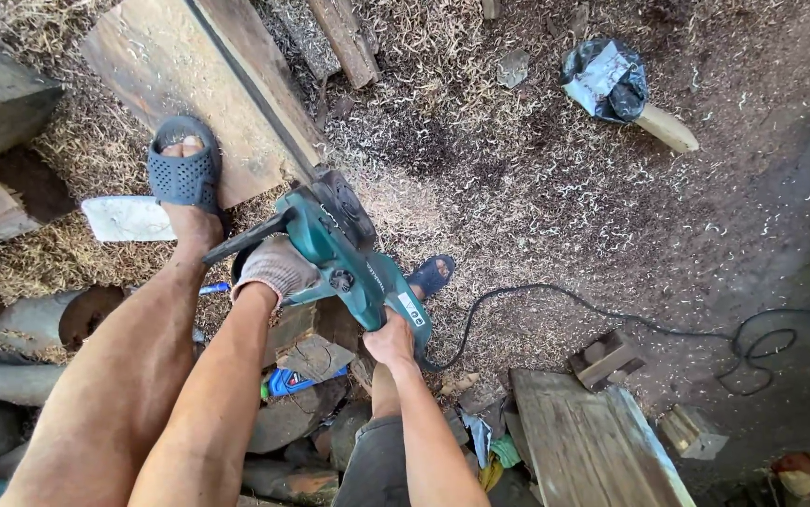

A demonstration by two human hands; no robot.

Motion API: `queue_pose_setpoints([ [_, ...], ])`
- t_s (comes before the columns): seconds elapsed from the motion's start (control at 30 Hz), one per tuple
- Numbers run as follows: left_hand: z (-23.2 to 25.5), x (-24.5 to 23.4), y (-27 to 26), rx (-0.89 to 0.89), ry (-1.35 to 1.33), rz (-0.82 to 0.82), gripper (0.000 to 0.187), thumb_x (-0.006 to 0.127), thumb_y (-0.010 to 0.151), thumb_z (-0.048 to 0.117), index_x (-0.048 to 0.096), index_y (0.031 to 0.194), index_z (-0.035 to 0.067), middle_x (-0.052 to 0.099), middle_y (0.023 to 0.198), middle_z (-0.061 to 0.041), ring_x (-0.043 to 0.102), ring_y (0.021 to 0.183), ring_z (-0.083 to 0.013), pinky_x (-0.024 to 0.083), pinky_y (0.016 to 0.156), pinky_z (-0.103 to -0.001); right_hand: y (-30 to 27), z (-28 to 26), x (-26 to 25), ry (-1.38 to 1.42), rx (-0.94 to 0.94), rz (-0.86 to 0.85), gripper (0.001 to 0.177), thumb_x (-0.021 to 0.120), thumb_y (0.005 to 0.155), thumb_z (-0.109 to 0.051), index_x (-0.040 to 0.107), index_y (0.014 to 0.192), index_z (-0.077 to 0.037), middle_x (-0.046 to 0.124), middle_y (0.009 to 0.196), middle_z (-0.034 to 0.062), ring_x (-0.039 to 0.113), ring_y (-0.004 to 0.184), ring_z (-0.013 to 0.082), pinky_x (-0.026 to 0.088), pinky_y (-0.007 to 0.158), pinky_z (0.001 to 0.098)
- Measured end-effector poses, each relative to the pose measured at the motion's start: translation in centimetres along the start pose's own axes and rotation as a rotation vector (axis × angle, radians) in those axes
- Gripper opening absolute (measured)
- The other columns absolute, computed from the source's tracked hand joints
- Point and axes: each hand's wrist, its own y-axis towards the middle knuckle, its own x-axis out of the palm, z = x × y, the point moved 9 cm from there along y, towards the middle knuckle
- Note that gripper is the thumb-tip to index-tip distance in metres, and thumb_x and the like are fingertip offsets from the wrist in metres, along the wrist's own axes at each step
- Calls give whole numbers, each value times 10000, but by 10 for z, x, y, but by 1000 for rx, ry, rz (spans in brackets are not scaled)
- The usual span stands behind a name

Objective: Using an electric chainsaw to cut wooden blocks into smaller pieces.

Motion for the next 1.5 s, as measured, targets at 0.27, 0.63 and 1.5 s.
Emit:
queue_pose_setpoints([
  [0.27, 4, -1, 2, 55, 54, -2, 396, 757, 728, 296, 781, 1036, 49, 721, 1118, -239, 710, 1081, -361, 571, 944, -392, -9, -4, -3, 1, 9, -28, 526, 702, 703, -140, 688, 1227, -103, 722, 1138, 237, 672, 1120, 400, 519, 981, 445],
  [0.63, 1, -1, 2, 28, 12, 2, 409, 754, 709, 271, 781, 1024, 12, 727, 1108, -262, 717, 1083, -364, 578, 935, -401, -13, -12, -12, -44, 11, -25, 594, 694, 689, -128, 644, 1280, -90, 695, 1156, 250, 649, 1141, 414, 510, 990, 456],
  [1.5, 2, -9, -5, 74, -29, -15, 438, 793, 692, 304, 783, 1041, 40, 727, 1112, -252, 714, 1073, -368, 571, 952, -392, -28, -11, -12, -87, 97, -31, 471, 691, 694, -140, 713, 1161, -84, 728, 1088, 242, 677, 1088, 408, 524, 965, 470],
])
